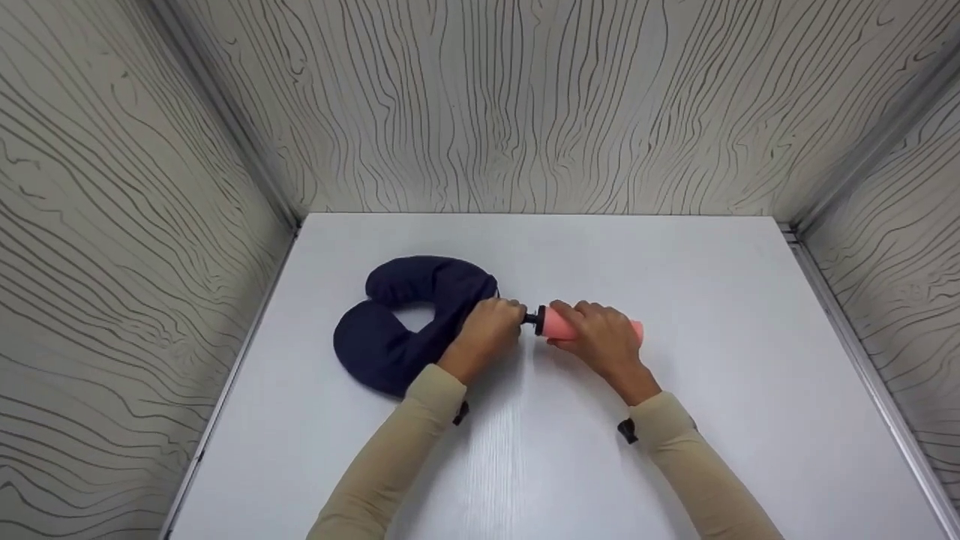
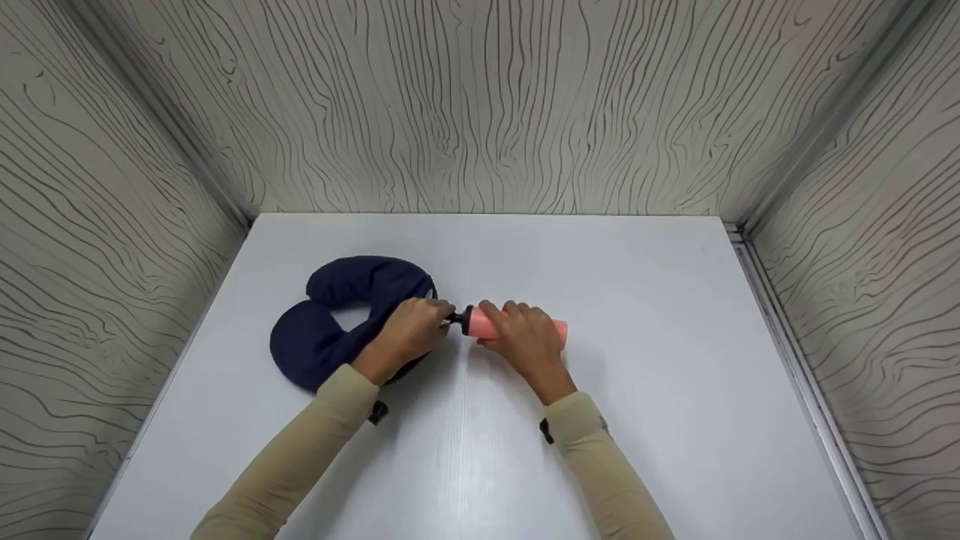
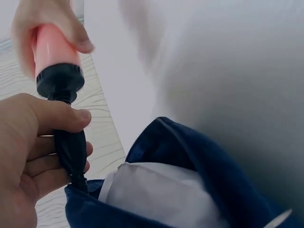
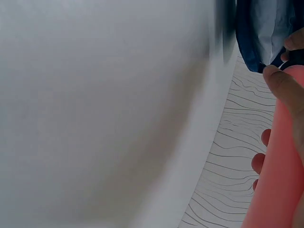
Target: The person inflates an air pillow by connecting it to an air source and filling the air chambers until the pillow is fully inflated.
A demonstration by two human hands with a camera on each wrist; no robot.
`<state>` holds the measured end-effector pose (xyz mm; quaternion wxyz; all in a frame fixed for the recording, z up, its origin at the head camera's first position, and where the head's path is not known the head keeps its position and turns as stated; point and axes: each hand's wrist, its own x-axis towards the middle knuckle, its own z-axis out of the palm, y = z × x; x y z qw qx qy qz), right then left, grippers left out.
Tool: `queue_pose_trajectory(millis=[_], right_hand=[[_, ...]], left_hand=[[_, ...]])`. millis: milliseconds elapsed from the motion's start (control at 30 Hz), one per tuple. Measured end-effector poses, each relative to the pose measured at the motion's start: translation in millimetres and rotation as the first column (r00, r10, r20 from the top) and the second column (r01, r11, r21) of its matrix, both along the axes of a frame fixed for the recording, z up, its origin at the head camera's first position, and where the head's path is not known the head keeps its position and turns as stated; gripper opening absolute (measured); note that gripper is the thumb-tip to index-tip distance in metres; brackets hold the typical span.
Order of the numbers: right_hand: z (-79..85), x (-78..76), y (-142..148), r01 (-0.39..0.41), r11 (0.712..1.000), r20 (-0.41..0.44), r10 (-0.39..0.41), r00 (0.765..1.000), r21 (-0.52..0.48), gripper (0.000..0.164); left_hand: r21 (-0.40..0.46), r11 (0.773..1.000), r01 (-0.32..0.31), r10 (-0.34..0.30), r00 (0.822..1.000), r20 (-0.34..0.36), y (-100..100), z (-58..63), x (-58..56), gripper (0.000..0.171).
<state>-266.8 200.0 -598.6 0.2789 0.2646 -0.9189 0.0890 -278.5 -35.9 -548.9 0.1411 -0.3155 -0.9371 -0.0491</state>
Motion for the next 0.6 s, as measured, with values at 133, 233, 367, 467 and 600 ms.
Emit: queue_pose_trajectory(millis=[133, 233, 367, 467, 600], right_hand=[[0.5, -0.2, 3.3, -0.005, 1.000, -0.006, 0.005, 1.000, 0.001, 0.061], [3.1, -0.7, 9.7, 0.007, 1.000, -0.008, -0.007, 1.000, 0.011, 0.061], [7.5, -2.0, 20.5, 0.015, 1.000, -0.009, -0.015, 1.000, 0.017, 0.059], [8.6, -2.1, 30.9, 0.018, 1.000, -0.003, -0.018, 1.000, 0.007, 0.057], [7.4, -1.1, 45.8, 0.045, 0.999, 0.007, -0.045, 0.999, -0.020, 0.058]], left_hand=[[0.018, 1.000, 0.020, -0.021, 0.998, 0.054, -1.9, 0.0, -1.2, 0.005], [0.052, 0.999, 0.018, -0.022, 0.996, 0.085, -7.0, 1.7, -5.1, 0.006], [0.093, 0.996, -0.009, -0.002, 0.994, 0.111, -17.7, 3.5, -10.9, 0.012], [0.112, 0.993, -0.025, 0.010, 0.992, 0.129, -26.8, 3.6, -14.2, 0.014], [0.132, 0.989, -0.064, 0.047, 0.991, 0.124, -37.7, 3.6, -16.9, 0.013]])
